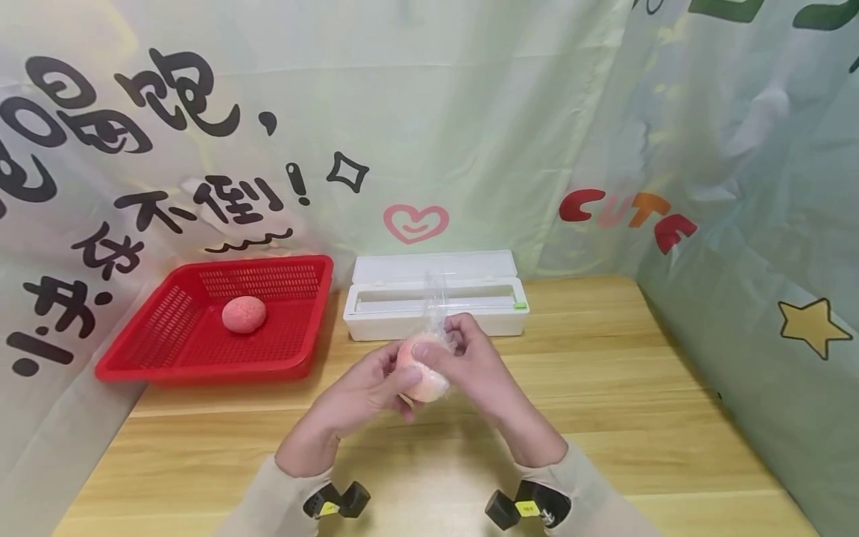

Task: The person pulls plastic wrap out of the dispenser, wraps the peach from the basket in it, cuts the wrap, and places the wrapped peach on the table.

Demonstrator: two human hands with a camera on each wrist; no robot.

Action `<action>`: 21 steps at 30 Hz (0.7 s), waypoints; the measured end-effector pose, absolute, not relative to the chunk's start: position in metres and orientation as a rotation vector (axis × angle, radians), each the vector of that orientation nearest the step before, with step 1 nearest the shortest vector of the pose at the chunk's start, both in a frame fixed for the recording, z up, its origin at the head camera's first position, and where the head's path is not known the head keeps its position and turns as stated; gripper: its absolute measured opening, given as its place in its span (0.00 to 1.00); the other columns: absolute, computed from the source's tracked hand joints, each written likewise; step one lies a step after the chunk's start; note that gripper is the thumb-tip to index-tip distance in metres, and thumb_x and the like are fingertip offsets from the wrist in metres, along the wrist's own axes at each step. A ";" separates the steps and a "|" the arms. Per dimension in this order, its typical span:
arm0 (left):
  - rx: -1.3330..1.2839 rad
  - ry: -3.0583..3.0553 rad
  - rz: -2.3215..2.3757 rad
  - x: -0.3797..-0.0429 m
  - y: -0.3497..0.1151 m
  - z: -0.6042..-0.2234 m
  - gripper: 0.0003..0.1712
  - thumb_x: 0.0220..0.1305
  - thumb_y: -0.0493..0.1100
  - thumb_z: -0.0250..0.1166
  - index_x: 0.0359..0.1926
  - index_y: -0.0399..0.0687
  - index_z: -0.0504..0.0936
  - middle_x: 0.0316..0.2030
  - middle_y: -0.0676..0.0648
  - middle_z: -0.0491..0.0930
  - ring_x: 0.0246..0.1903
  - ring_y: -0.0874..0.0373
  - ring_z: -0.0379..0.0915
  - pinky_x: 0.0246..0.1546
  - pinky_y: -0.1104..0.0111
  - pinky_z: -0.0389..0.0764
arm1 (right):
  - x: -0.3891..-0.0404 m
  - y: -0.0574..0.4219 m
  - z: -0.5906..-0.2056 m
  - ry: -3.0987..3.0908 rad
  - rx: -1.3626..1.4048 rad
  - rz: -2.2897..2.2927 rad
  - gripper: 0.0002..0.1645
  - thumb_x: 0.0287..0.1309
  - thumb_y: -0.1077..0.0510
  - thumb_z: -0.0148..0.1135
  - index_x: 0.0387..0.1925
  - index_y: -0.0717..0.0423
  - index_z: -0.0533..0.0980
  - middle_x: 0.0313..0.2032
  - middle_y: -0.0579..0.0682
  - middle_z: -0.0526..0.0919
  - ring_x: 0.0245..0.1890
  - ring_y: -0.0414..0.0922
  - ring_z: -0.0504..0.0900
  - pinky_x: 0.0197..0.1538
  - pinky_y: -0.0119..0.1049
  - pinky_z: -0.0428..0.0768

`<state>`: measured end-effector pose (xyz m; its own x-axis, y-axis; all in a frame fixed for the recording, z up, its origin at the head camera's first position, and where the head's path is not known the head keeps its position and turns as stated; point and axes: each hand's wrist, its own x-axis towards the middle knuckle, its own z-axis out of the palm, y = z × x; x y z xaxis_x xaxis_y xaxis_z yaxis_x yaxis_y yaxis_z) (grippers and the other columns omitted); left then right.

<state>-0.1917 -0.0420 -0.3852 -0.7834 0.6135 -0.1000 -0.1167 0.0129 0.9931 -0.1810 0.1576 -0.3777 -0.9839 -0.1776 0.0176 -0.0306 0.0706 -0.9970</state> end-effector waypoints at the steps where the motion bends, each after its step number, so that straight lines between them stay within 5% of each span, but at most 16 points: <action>1: 0.508 1.796 1.828 -0.191 -0.041 -0.385 0.26 0.78 0.46 0.64 0.67 0.34 0.70 0.46 0.41 0.82 0.34 0.55 0.81 0.35 0.65 0.87 | -0.181 0.156 -0.378 2.239 -0.225 -2.051 0.26 0.69 0.58 0.66 0.59 0.67 0.66 0.50 0.62 0.81 0.43 0.45 0.85 0.46 0.34 0.85; 7: 0.547 2.056 1.755 -0.189 -0.034 -0.388 0.26 0.76 0.52 0.65 0.63 0.41 0.71 0.40 0.44 0.82 0.26 0.55 0.79 0.31 0.63 0.86 | -0.177 0.145 -0.380 2.235 -0.166 -2.119 0.24 0.74 0.56 0.61 0.62 0.63 0.65 0.53 0.62 0.80 0.46 0.45 0.83 0.53 0.34 0.82; 13: 0.613 2.139 1.710 -0.188 -0.032 -0.391 0.31 0.75 0.51 0.66 0.66 0.38 0.66 0.45 0.42 0.81 0.32 0.51 0.81 0.35 0.60 0.88 | -0.171 0.133 -0.382 2.176 -0.031 -2.201 0.22 0.78 0.48 0.54 0.62 0.57 0.66 0.52 0.58 0.81 0.51 0.46 0.81 0.61 0.40 0.75; 21: 0.632 2.042 1.769 -0.187 -0.030 -0.392 0.30 0.77 0.45 0.64 0.70 0.38 0.64 0.51 0.40 0.80 0.40 0.48 0.85 0.44 0.51 0.89 | -0.171 0.126 -0.390 2.168 0.072 -2.351 0.23 0.83 0.44 0.42 0.55 0.60 0.68 0.45 0.51 0.77 0.45 0.44 0.77 0.47 0.33 0.78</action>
<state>-0.1873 -0.0300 -0.3921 -0.8334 0.5525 0.0166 0.0953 0.1139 0.9889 -0.1710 0.1264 -0.3896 -0.9973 0.0725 0.0057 -0.0116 -0.0808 -0.9967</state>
